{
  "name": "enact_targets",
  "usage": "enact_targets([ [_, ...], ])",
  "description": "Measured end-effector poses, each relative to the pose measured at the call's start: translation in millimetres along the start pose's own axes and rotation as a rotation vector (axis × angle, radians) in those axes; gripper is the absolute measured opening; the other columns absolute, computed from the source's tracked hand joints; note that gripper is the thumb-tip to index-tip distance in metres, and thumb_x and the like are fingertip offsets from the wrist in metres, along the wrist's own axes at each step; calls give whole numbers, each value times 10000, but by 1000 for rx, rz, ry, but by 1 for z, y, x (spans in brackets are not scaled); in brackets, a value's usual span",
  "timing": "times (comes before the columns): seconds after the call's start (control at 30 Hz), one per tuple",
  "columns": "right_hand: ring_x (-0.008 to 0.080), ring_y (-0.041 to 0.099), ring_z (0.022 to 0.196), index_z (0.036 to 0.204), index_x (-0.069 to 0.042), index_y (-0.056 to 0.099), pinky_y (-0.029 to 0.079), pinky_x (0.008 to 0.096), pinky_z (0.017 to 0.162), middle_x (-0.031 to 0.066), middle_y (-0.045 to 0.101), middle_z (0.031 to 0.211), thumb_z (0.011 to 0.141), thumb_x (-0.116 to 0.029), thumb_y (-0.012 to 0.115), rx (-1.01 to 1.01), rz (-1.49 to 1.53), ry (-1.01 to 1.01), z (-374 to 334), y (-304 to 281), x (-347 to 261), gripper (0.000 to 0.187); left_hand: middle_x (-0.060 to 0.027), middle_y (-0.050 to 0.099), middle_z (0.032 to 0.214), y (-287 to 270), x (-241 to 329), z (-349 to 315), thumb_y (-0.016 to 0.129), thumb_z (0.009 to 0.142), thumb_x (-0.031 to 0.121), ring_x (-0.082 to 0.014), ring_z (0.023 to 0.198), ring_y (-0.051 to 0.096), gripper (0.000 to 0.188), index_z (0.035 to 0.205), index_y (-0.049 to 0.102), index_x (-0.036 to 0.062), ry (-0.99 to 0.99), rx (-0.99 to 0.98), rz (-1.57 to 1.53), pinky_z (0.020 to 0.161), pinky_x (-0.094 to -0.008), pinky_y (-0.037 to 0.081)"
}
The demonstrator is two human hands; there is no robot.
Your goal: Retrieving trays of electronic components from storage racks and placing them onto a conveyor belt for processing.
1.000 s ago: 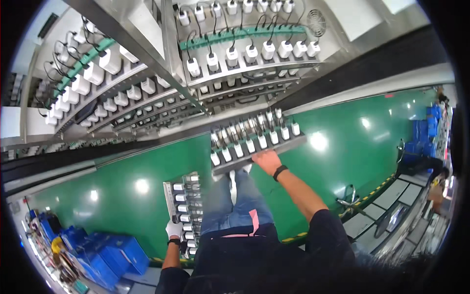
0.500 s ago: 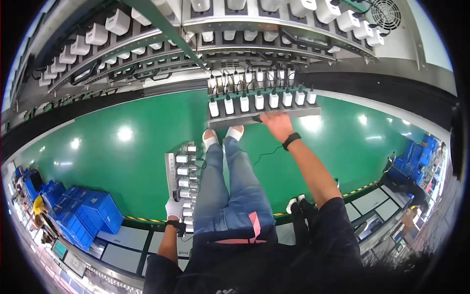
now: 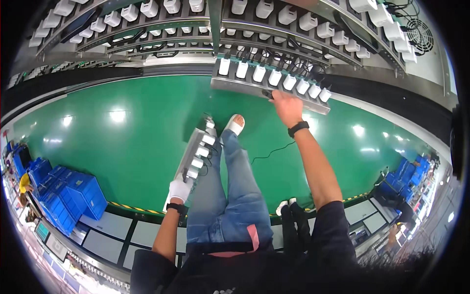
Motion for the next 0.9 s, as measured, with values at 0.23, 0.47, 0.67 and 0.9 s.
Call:
enact_targets([
  [0.23, 281, 670, 667, 886, -150, 564, 516, 436, 559, 53, 620, 725, 864, -138, 639, -2, -27, -16, -32, 59, -9, 79, -257, 735, 924, 8, 28, 6, 702, 893, 295, -470, 881, 706, 312, 1056, 685, 29, 166, -37, 215, 807, -536, 570],
  [0.47, 255, 698, 678, 915, -133, 562, 542, 404, 569, 53, 639, 739, 867, -135, 639, -65, 53, -58, -46, 78, -7, 91, -195, 731, 843, 14, 38, 13, 715, 891, 266, -424, 834, 715, 229, 1028, 689, 84, 240, -58, 221, 768, -534, 561],
  [0.67, 280, 699, 663, 945, -120, 570, 524, 428, 534, 64, 663, 743, 883, -173, 645, -117, -8, -72, -24, 47, 0, 111, -198, 743, 877, 16, 36, 23, 698, 922, 320, -424, 857, 718, 267, 1045, 691, 83, 159, -81, 300, 791, -519, 569],
  [0.9, 276, 686, 668, 917, -119, 559, 521, 424, 565, 52, 649, 732, 843, -138, 650, -78, -81, -110, -14, 36, 12, 119, -234, 746, 951, 18, 23, 31, 654, 940, 390, -446, 941, 715, 345, 1056, 674, 66, 116, -116, 239, 865, -525, 564],
])
Point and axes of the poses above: each hand's wrist, its own z-axis towards the middle knuckle, its own y-axis out of the palm, x = y × z, the point moved 6 cm from there along z, towards the middle knuckle
